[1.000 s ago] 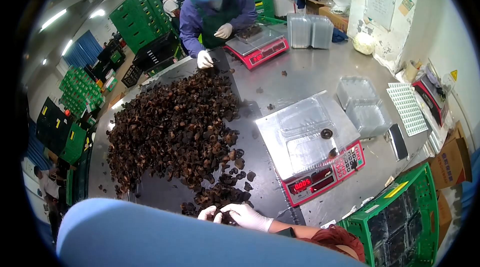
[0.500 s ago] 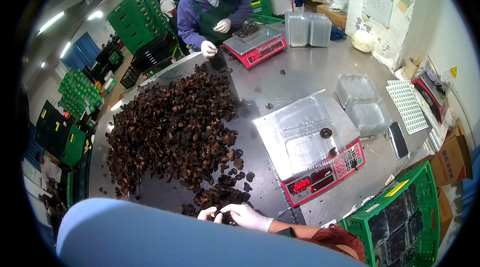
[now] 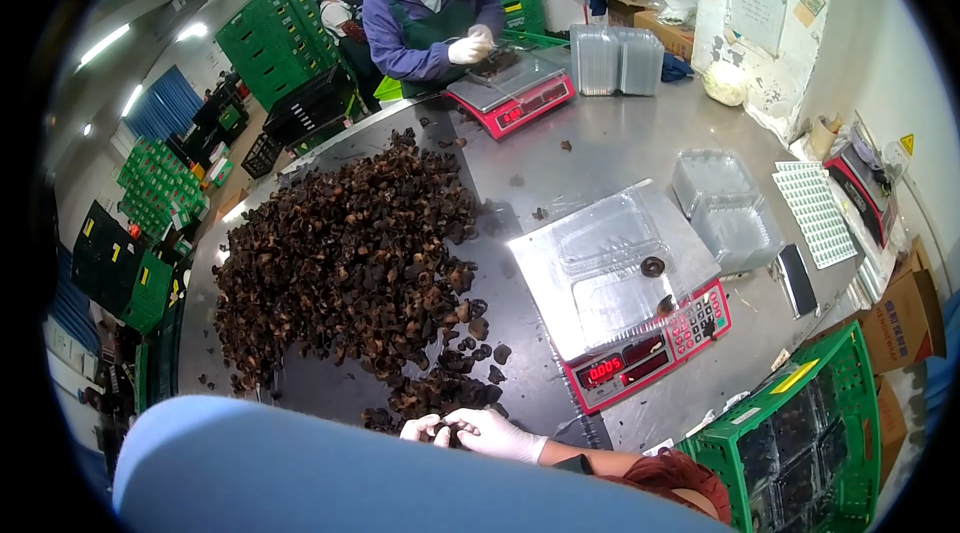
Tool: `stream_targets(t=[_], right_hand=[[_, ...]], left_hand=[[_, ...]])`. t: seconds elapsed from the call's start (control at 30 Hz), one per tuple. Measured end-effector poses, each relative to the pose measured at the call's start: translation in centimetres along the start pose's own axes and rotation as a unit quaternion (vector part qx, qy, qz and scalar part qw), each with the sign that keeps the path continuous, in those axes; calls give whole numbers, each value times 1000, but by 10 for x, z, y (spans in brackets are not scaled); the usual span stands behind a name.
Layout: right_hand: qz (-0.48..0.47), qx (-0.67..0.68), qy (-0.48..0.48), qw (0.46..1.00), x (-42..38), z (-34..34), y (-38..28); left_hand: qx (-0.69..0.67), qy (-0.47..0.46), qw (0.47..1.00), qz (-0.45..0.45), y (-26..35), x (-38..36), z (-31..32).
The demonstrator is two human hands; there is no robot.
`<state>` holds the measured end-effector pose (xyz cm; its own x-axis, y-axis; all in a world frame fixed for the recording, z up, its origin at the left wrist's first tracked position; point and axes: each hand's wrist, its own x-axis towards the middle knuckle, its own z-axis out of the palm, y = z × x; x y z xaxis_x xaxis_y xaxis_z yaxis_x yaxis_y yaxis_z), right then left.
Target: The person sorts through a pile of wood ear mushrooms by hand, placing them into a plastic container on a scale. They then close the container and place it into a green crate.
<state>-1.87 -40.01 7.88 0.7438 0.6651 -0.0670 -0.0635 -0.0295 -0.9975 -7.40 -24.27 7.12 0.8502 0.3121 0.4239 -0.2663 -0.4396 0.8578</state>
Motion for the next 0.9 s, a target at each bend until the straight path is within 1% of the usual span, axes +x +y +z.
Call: stream_targets(t=[0.1, 0.2, 0.33, 0.4, 0.5, 0.6, 0.7, 0.8, 0.83, 0.9], right_hand=[[-2, 20, -3, 1000, -1, 1, 0], [-14, 2, 9, 1000, 0, 1, 0], [-8, 2, 7, 1000, 2, 3, 12], [-14, 1, 11, 1000, 1, 1, 5], [-14, 3, 16, 1000, 0, 0, -1], [-43, -4, 31, 999, 2, 0, 10], [-6, 163, 17, 986, 3, -2, 16], [55, 135, 14, 989, 2, -10, 4], [96, 159, -3, 983, 3, -11, 5], [65, 214, -9, 975, 1, -4, 7]], left_hand=[[-5, 7, 999, -31, -3, -3, 0], [9, 10, 1000, -15, -6, -2, -1], [35, 8, 999, -30, 1, 0, -4], [47, 8, 998, -36, 0, -1, -5], [30, 12, 999, -40, -3, -2, -5], [35, 2, 998, -57, 3, 1, -8], [45, 23, 998, -43, 10, 5, -10], [25, 56, 998, -13, 17, 10, -5], [80, 37, 995, -42, 25, 8, -7], [33, 19, 999, -6, 25, 7, -1]])
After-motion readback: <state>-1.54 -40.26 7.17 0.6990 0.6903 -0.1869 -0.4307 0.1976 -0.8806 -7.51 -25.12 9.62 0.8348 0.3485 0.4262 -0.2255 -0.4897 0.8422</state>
